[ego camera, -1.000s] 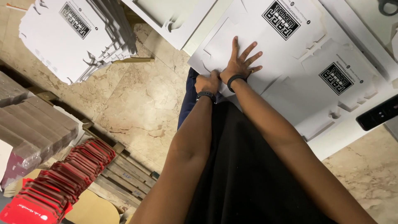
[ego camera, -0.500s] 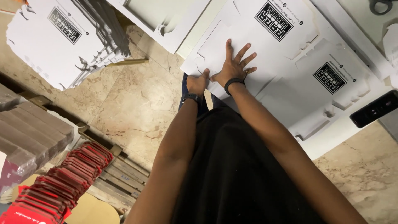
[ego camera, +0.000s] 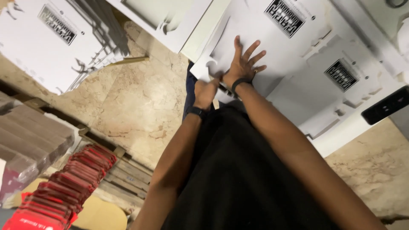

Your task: The person is removing pre-cut cardboard pieces from larger sheets and stacking them neatly on a table in a packaging factory.

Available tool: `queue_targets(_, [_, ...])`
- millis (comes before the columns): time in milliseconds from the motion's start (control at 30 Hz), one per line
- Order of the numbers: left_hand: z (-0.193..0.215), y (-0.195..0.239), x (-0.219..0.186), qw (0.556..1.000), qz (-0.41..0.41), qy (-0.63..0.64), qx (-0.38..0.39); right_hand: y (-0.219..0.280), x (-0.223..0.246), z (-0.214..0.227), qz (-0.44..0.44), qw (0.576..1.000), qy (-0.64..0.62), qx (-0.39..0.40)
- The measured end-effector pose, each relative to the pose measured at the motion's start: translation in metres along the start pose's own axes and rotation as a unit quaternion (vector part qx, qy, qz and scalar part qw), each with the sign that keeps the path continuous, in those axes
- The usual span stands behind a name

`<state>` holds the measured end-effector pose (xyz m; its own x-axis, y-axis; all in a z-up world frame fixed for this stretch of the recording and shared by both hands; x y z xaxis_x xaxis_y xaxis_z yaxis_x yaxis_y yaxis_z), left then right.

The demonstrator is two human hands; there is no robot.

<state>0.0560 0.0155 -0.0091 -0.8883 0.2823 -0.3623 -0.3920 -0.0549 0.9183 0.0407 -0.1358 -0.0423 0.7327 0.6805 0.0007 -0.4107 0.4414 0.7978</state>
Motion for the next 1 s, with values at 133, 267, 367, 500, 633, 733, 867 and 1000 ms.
queue_targets(133, [0.001,-0.012,-0.005,0.999,-0.032,-0.042,-0.008,0.003,-0.001,0.012,0.004,1.0,0.018,-0.003])
queue_targets(267, [0.015,-0.035,0.011,0.996,-0.035,0.057,-0.063,0.009,-0.005,0.009,0.025,0.999,0.006,0.028])
queue_targets(367, [0.018,-0.051,0.004,0.996,-0.036,0.057,-0.061,0.006,0.003,0.021,0.001,0.999,-0.041,0.029])
queue_targets(500, [0.021,-0.048,-0.011,0.992,-0.116,0.049,-0.032,0.008,0.018,0.021,-0.058,0.995,-0.074,0.018])
queue_targets(633, [0.018,-0.037,-0.018,0.996,-0.055,0.07,0.004,-0.002,0.02,0.013,-0.072,0.994,-0.076,-0.002])
queue_targets(733, [0.009,-0.048,-0.007,0.99,-0.066,0.12,0.04,-0.003,0.02,0.013,-0.077,0.993,-0.085,-0.01])
queue_targets(867, [-0.002,-0.022,-0.009,0.976,-0.18,-0.037,-0.113,-0.036,0.005,-0.021,-0.071,0.996,-0.046,-0.037])
queue_targets(1000, [0.016,-0.011,-0.01,0.973,-0.147,-0.042,-0.171,-0.033,0.01,-0.008,-0.065,0.995,-0.05,-0.063])
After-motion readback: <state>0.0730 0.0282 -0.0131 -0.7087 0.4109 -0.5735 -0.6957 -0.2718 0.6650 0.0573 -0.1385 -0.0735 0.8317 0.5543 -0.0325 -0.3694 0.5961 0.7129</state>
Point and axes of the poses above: each hand's wrist, its own y-axis away from the middle knuckle, its own z-axis out of the back of the hand, x = y × z, the point moved 8 cm from there along -y, towards the middle knuckle, and after that the axes turned 13 degrees about y, right-handed, at the moved point
